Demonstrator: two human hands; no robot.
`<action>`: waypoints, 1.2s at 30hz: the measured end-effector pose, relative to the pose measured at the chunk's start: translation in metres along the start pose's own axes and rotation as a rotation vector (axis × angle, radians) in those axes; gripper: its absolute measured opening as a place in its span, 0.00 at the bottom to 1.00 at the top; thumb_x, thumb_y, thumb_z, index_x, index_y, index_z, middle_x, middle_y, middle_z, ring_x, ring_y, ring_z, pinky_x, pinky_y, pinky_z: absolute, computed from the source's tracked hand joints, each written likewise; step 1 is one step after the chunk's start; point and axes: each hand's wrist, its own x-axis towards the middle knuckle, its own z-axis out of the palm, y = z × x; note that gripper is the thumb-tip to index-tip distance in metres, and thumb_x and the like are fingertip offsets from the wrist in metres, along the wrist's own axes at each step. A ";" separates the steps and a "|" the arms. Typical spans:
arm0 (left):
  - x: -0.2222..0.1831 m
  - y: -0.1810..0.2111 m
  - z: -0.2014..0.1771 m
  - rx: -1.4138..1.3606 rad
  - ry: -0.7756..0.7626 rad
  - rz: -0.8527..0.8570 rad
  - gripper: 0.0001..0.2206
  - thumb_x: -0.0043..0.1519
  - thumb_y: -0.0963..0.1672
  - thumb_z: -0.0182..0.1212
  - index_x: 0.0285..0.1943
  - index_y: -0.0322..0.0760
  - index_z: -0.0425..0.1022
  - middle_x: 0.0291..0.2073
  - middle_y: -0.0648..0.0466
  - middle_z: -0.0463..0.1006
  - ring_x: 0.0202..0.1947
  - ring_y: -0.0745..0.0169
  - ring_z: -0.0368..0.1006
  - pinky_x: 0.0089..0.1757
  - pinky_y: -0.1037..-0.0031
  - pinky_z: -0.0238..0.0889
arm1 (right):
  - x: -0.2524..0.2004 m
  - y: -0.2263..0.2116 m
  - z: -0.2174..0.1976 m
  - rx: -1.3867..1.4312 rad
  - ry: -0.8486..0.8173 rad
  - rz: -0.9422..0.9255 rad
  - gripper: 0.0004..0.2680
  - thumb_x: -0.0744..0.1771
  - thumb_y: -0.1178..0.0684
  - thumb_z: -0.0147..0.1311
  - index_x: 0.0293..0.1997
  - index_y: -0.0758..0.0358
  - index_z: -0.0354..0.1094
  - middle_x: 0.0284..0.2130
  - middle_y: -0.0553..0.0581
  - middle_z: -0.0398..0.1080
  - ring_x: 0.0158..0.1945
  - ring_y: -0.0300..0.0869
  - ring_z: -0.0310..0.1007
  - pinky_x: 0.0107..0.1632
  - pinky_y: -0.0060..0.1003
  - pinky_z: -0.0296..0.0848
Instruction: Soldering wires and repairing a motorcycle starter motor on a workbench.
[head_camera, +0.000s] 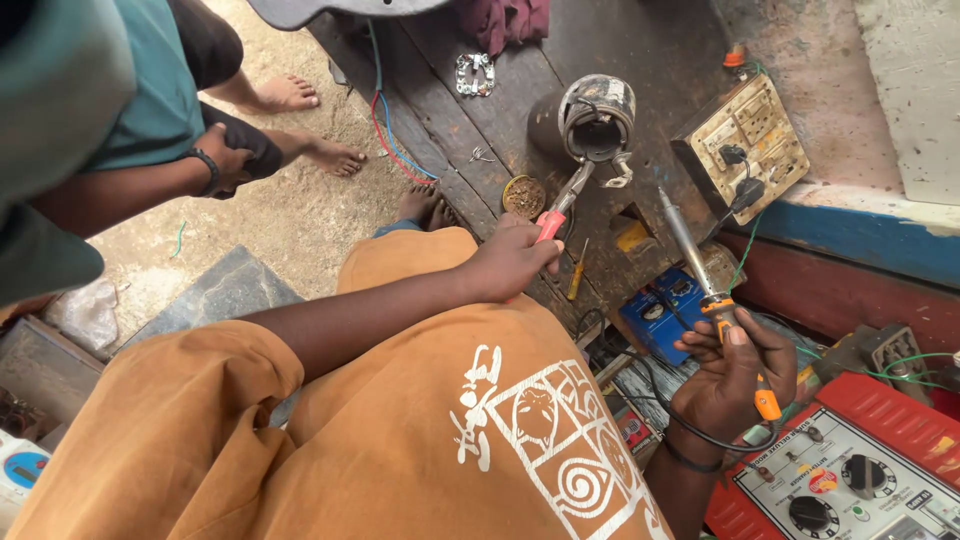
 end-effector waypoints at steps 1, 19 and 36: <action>0.000 0.001 0.000 -0.001 0.001 -0.001 0.19 0.66 0.52 0.50 0.30 0.41 0.83 0.33 0.52 0.79 0.54 0.49 0.60 0.60 0.63 0.51 | 0.000 0.000 0.000 0.000 -0.001 0.001 0.07 0.71 0.62 0.52 0.53 0.76 0.66 0.42 0.71 0.74 0.36 0.47 0.79 0.40 0.40 0.83; -0.009 0.050 -0.017 -0.241 0.028 -0.244 0.21 0.65 0.53 0.51 0.31 0.36 0.80 0.25 0.50 0.76 0.29 0.58 0.73 0.39 0.61 0.67 | -0.005 0.003 -0.006 -0.059 -0.002 -0.013 0.07 0.71 0.61 0.53 0.53 0.75 0.68 0.43 0.72 0.74 0.39 0.49 0.79 0.38 0.41 0.82; -0.006 0.048 -0.013 -0.628 -0.087 -0.431 0.19 0.67 0.55 0.50 0.38 0.37 0.68 0.23 0.55 0.67 0.19 0.64 0.63 0.26 0.67 0.63 | -0.007 0.008 -0.013 -0.036 -0.026 -0.017 0.06 0.72 0.61 0.53 0.53 0.74 0.68 0.43 0.72 0.74 0.38 0.48 0.80 0.36 0.40 0.82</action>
